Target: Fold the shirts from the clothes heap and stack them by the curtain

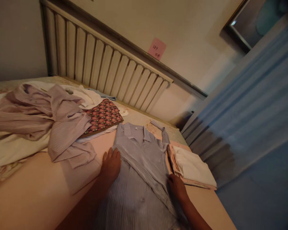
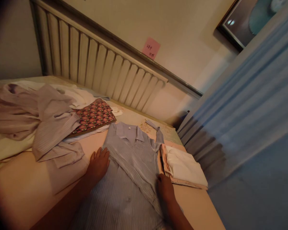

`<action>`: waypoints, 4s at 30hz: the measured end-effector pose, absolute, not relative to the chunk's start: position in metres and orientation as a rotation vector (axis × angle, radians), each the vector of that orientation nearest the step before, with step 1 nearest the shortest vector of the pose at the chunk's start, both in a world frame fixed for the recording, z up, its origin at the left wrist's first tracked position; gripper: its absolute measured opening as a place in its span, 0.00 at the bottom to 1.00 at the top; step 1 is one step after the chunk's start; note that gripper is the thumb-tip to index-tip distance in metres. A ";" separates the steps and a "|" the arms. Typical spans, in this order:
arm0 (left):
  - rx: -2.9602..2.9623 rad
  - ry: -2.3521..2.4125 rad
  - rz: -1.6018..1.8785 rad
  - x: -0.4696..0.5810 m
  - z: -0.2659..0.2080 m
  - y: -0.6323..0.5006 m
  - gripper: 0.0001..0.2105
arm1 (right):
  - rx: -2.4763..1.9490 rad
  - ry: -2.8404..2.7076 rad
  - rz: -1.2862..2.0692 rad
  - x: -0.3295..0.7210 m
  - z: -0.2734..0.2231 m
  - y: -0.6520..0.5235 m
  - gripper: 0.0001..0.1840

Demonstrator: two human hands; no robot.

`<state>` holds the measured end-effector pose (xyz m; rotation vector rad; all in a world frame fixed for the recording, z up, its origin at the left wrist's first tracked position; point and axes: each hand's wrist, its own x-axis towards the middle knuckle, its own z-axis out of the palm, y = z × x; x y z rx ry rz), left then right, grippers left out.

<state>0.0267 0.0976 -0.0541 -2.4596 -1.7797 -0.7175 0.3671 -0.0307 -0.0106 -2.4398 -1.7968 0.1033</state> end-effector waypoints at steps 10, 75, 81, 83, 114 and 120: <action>-2.466 -1.769 -0.783 0.026 -0.053 0.096 0.18 | -2.461 -1.697 -0.033 0.372 -0.020 -0.036 0.12; -2.796 -1.664 -0.614 0.023 -0.034 0.091 0.16 | -1.976 -2.080 -0.004 0.228 -0.012 0.188 0.08; -2.726 -1.736 -0.608 0.020 -0.031 0.091 0.17 | -1.987 -2.061 -0.084 0.224 -0.011 0.188 0.09; -2.726 -1.747 -0.599 0.020 -0.032 0.091 0.17 | -1.981 -2.043 -0.105 0.228 -0.008 0.178 0.10; -2.649 -1.608 -0.668 0.025 -0.050 0.100 0.16 | -2.433 -1.329 0.354 0.450 -0.024 -0.127 0.14; -2.656 -1.613 -0.673 0.024 -0.049 0.099 0.17 | -2.468 -1.341 0.367 0.451 -0.029 -0.124 0.11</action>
